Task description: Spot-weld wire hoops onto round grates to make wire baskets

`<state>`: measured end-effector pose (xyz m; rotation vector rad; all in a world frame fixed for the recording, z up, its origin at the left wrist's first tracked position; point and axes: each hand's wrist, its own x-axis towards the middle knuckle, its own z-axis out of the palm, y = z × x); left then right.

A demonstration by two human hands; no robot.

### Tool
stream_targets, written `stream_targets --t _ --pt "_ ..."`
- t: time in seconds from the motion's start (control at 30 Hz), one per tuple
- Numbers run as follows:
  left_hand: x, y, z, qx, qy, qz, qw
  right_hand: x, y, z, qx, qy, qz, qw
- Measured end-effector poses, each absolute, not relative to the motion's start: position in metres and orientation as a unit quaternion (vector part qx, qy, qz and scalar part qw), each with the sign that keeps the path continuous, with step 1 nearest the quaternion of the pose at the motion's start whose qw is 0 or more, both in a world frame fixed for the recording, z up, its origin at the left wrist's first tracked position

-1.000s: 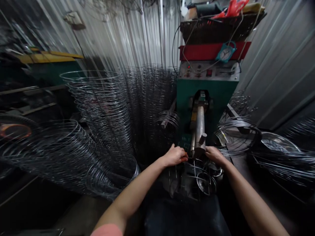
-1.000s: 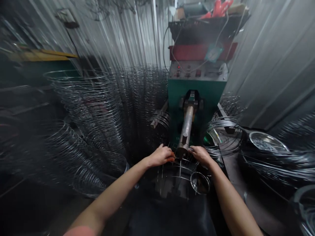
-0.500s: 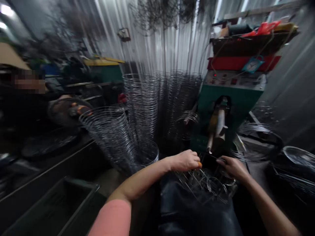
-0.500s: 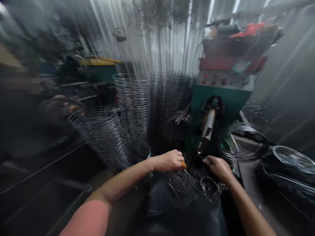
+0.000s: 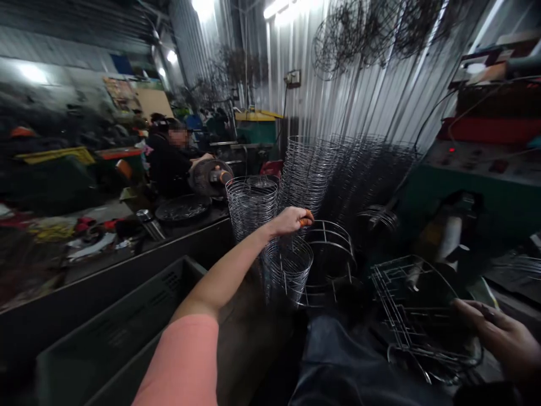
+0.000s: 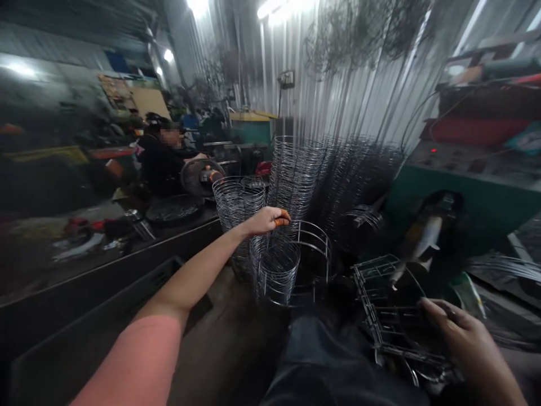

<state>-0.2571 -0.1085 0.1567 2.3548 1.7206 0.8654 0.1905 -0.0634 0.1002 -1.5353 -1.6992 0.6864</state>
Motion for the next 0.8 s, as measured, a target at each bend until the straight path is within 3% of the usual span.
stream_targets --t 0.2,0.4,0.53,0.8 --pt "-0.284 -0.095 0.142 0.631 0.743 0.184 -0.126 0.16 -0.092 0.099 -0.623 -0.64 0.318 0.318" --pt "-0.231 -0.093 0.028 0.663 0.741 0.084 -0.063 0.16 -0.117 0.079 -0.604 -0.627 0.38 0.314" --pt "-0.196 -0.091 -0.04 0.67 0.742 0.033 -0.011 0.174 -0.125 0.055 -0.592 -0.656 0.351 0.309" --pt "-0.194 -0.082 -0.063 0.639 0.768 0.0 0.047 0.197 -0.126 0.023 -0.598 -0.671 0.339 0.278"
